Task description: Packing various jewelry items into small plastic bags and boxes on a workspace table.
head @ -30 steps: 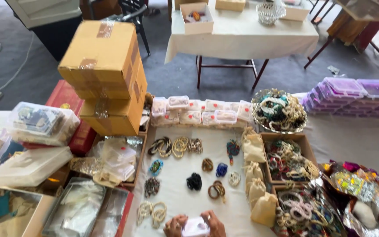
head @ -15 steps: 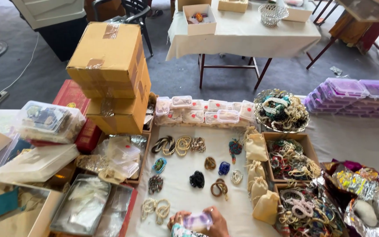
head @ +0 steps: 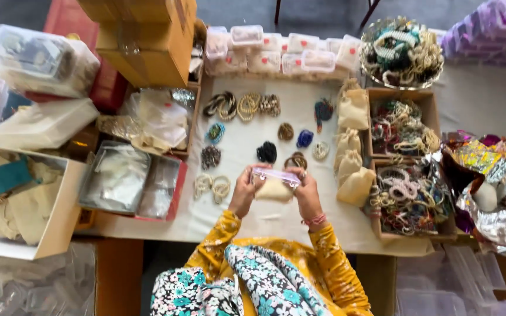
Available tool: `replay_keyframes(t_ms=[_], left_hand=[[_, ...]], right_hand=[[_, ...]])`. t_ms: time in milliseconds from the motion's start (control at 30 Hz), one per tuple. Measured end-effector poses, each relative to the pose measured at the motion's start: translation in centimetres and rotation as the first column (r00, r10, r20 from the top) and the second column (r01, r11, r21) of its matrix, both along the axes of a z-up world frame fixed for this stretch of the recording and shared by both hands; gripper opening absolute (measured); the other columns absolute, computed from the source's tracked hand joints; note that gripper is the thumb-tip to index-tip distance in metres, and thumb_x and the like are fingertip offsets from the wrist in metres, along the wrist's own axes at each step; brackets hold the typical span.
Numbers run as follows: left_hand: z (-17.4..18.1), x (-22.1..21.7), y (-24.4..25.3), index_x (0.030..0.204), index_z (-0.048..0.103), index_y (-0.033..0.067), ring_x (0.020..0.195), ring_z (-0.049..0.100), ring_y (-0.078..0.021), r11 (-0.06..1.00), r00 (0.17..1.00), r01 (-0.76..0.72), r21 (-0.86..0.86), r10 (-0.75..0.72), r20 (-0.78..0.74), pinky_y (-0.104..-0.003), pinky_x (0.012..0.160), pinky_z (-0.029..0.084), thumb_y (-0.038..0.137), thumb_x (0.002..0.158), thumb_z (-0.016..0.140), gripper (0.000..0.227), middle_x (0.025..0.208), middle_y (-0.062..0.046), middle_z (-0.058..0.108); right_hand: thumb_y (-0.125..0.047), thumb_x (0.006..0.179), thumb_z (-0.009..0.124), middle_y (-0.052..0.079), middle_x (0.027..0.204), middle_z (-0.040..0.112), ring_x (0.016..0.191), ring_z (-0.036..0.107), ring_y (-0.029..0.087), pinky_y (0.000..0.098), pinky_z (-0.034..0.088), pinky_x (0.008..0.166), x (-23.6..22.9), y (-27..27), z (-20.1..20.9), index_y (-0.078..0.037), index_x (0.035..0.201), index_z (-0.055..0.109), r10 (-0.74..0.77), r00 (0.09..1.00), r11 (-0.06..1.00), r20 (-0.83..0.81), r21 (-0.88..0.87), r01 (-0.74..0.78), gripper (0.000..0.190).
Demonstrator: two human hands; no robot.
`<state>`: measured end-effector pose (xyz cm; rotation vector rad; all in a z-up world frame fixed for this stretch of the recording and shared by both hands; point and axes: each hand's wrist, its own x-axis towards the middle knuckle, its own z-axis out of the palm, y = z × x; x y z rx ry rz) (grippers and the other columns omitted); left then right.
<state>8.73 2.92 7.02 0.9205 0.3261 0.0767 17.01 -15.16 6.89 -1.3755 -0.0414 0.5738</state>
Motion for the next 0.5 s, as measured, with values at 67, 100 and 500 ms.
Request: replay_keyframes(t_ms=[67, 100, 500], left_hand=[[1.9, 0.4, 0.1, 0.127, 0.059, 0.0030, 0.119, 0.064, -0.0190, 0.999, 0.995, -0.042, -0.008, 0.042, 0.088, -0.033, 0.102, 0.056, -0.003, 0.097, 0.052, 0.031, 0.134, -0.013, 0.064], [2.3, 0.2, 0.1, 0.127, 0.059, 0.0030, 0.119, 0.064, -0.0190, 0.999, 0.995, -0.042, -0.007, 0.043, 0.088, -0.033, 0.102, 0.056, -0.003, 0.097, 0.052, 0.031, 0.134, -0.013, 0.064], [7.8, -2.5, -0.7, 0.144, 0.044, 0.0070, 0.129, 0.057, -0.0244, 0.974, 0.981, 0.160, -0.161, -0.139, 0.133, -0.040, 0.105, 0.056, 0.000, 0.091, 0.052, 0.054, 0.149, -0.013, 0.049]], right_hand=[[-0.002, 0.089, 0.060, 0.002, 0.109, 0.073, 0.097, 0.070, 0.010, 0.0233, 0.060, 0.082, -0.2, 1.2, 6.4, -0.005, 0.119, 0.067, 0.062, 0.993, 0.983, -0.100, 0.177, -0.044, 0.032], [-0.002, 0.089, 0.060, 0.002, 0.109, 0.073, 0.097, 0.070, 0.010, 0.0233, 0.060, 0.082, -0.2, 1.0, 6.8, -0.005, 0.119, 0.067, 0.063, 0.993, 0.983, -0.100, 0.178, -0.044, 0.032], [0.009, 0.089, 0.058, 0.015, 0.109, 0.075, 0.098, 0.072, 0.018, 0.0316, 0.059, 0.092, -0.5, -1.6, 3.0, 0.007, 0.106, 0.072, -0.060, 0.991, 0.961, 0.121, 0.277, 0.024, 0.022]])
